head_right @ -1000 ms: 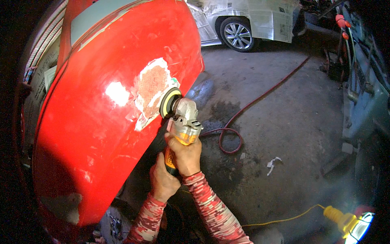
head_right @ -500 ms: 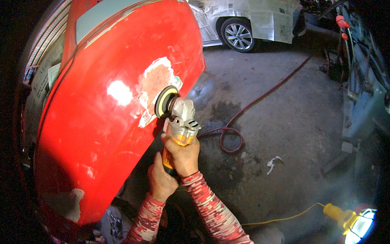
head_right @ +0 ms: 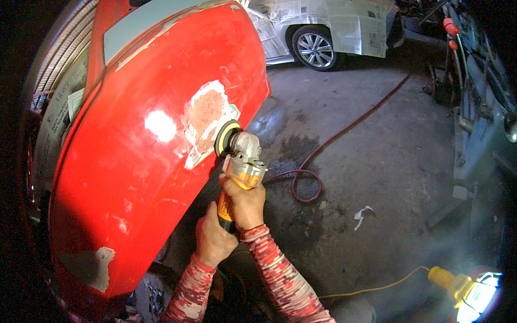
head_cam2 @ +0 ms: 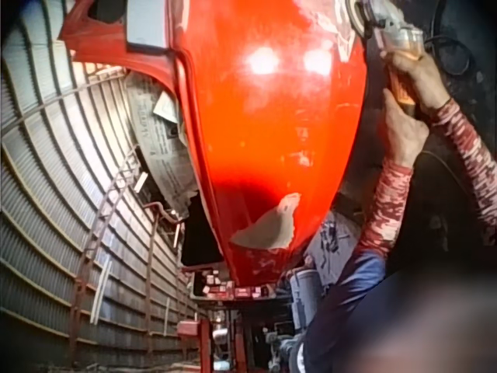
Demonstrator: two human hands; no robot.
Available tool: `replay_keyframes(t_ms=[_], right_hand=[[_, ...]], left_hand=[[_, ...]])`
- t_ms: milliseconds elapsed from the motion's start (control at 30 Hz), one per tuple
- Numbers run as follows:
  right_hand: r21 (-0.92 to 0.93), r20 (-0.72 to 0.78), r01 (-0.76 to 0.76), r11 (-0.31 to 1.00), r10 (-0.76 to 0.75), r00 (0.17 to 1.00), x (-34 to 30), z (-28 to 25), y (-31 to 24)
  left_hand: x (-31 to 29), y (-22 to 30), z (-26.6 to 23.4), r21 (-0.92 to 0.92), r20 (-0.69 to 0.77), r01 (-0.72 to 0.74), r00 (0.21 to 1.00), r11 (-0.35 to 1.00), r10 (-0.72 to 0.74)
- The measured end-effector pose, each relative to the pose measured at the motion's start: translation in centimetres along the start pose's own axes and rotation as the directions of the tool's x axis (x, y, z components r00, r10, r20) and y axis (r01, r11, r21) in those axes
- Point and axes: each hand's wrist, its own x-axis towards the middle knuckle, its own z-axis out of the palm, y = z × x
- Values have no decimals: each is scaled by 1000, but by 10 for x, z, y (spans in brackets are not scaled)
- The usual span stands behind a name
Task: The person plugs in an angle grinder and a work light, then sands a red car fender to remove paint and smooth the surface. The person moves around the garage to set up tools before beginning the sanding task.
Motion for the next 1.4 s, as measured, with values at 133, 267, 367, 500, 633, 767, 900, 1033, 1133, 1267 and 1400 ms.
replay_keyframes(t_ms=[133, 267, 367, 500, 633, 767, 900, 1033, 1133, 1267, 1400], right_hand=[[-17, 16, 100, 995, -100, 995, -1, 2, 1], [19, -17, 10, 1000, -10, 1000, 1, 3, -1], [34, 20, 36, 999, -37, 999, 3, 3, -6], [-18, 30, 94, 995, -94, 995, 5, 1, -11], [31, 53, 37, 999, -39, 998, 7, -1, -12], [13, 98, 36, 999, -37, 994, 10, -6, -13], [28, -12, -44, 999, 44, 999, 10, -8, -18], [40, 93, -18, 999, 15, 996, 11, -9, -18], [47, 66, -1, 999, -2, 998, 14, -10, -17], [53, 51, -83, 995, 81, 995, 18, -13, -20], [51, 128, 15, 999, -21, 992, 19, -13, -23]], left_hand=[[0, 1, -2, 0, -12, 4, 1000, 1000, -4], [2, 3, -3, 43, 55, 48, 997, 998, -50], [4, 6, -2, 54, 38, 36, 999, 998, -38], [6, 10, -1, 71, 31, 10, 999, 997, -12], [6, 14, -1, 83, 58, 32, 998, 996, -37], [7, 18, 0, 80, 42, 32, 998, 996, -36], [10, 21, 2, 87, 78, 54, 995, 995, -61], [11, 17, 5, 85, 54, 44, 997, 995, -49], [13, 15, 8, 90, 65, 44, 997, 995, -49], [16, 16, 13, 93, 71, 56, 996, 994, -63], [17, 17, 16, 28, 4, 7, 1000, 1000, -7]])
